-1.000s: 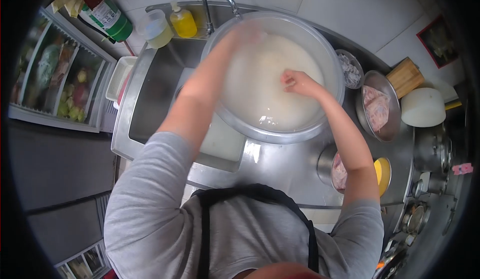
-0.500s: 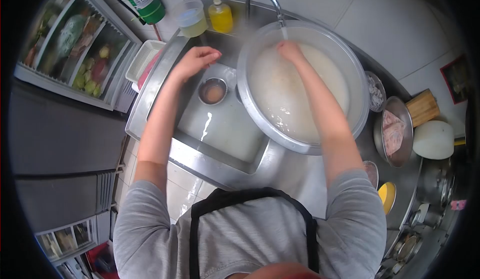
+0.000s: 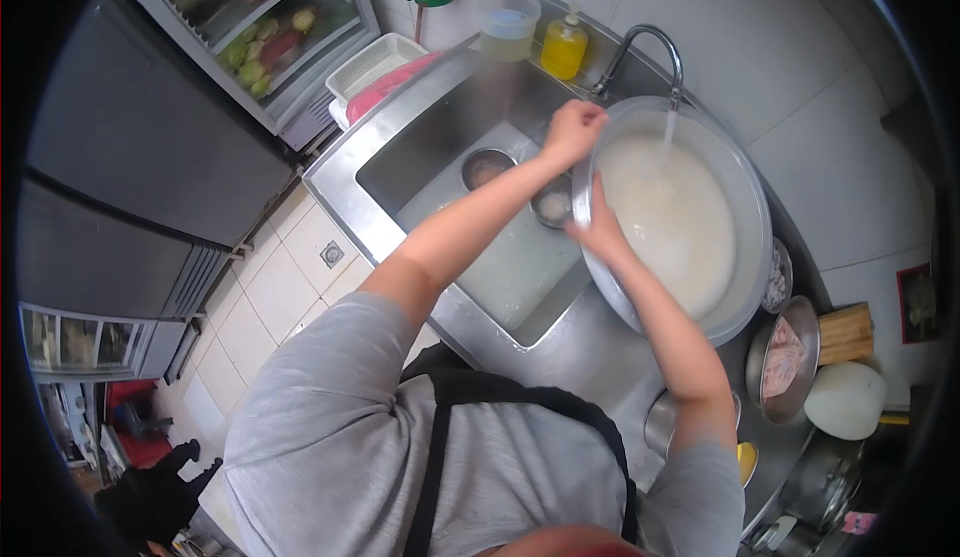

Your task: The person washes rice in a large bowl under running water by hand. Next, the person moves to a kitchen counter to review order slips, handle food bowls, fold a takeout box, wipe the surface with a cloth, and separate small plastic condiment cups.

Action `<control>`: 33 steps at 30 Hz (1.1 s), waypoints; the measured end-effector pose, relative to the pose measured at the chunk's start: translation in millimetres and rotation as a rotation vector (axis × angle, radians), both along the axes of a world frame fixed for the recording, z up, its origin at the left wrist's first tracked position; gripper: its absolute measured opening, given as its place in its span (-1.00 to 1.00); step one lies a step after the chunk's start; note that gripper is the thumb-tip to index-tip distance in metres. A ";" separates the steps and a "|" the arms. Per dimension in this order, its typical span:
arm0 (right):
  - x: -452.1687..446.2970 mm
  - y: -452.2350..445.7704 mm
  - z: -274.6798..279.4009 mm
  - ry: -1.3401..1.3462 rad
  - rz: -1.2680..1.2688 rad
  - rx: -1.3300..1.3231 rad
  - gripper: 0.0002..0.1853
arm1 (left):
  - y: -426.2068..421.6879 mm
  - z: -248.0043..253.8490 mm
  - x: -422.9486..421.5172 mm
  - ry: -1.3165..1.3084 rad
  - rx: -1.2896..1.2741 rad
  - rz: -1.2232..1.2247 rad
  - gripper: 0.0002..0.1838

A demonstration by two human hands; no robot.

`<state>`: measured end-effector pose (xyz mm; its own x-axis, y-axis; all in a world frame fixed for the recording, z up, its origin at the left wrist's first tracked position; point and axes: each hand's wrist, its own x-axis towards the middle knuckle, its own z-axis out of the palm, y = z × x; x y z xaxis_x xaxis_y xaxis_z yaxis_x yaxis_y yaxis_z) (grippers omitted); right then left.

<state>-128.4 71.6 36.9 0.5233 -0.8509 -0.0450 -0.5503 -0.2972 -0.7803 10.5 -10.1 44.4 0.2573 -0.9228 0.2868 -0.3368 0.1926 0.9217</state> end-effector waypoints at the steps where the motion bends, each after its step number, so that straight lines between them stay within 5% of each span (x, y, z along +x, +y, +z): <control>1: -26.8 25.6 2.3 0.134 0.090 -0.042 -0.01 | -1.4 5.2 -10.2 0.003 -0.088 -0.015 -0.69; 3: -71.7 68.4 30.0 0.343 0.168 -0.009 -0.11 | -6.7 10.5 -33.3 0.033 -0.092 -0.152 -0.77; 5: -121.5 90.1 39.6 0.578 0.192 -0.074 -0.42 | -31.4 -11.0 -61.2 0.002 -0.028 -0.269 -0.80; 6: -141.0 97.3 48.5 0.631 0.162 -0.081 -0.53 | -37.8 -11.8 -73.5 0.175 0.177 -0.322 -0.82; 10: -260.6 81.2 32.2 0.712 0.240 -0.435 -0.50 | -100.3 -55.4 -128.1 0.718 0.506 -0.252 -0.84; 15: -343.1 9.6 44.1 0.963 0.150 -0.920 -0.58 | -142.1 -63.9 -155.3 0.896 0.443 -0.352 -0.86; 16: -348.2 -11.9 42.3 0.955 -0.127 -0.891 -0.59 | -146.0 -62.3 -153.4 0.947 0.404 -0.427 -0.86; 17: -347.2 -29.2 37.9 0.935 -0.403 -0.841 -0.59 | -148.8 -58.5 -147.6 0.936 0.403 -0.424 -0.86; 19: -316.8 -60.6 25.2 0.816 -0.467 -0.764 -0.65 | -143.0 -44.2 -141.4 0.863 0.472 -0.584 -0.85; 21: -279.4 -94.6 -3.5 0.537 -0.452 -0.500 -0.72 | -99.5 0.3 -117.9 0.172 0.295 -0.497 -0.83; 22: -266.7 -110.6 -25.8 0.618 -0.508 -0.435 -0.60 | -96.0 -2.2 -106.3 -0.087 0.171 -0.454 -0.78; 23: -278.9 -149.9 -85.7 0.604 -0.486 -0.402 -0.39 | -86.4 -1.2 -98.9 -0.140 0.040 -0.364 -0.76; 26: -193.8 -167.1 -83.0 0.646 -0.610 -0.122 -0.16 | -36.5 29.4 -65.0 -0.161 -0.013 -0.290 -0.75; 29: -120.6 -163.1 -100.1 0.613 -0.562 -0.257 -0.24 | -21.6 11.7 -39.0 -0.283 -0.113 -0.253 -0.83; 30: -77.0 -121.3 -43.8 0.601 -0.593 -0.110 -0.28 | -16.7 9.0 -34.8 -0.280 -0.194 -0.221 -0.85; 33: -43.7 -88.7 -70.1 0.716 -0.140 -0.393 -0.38 | -8.4 8.8 -26.9 -0.298 -0.206 -0.229 -0.87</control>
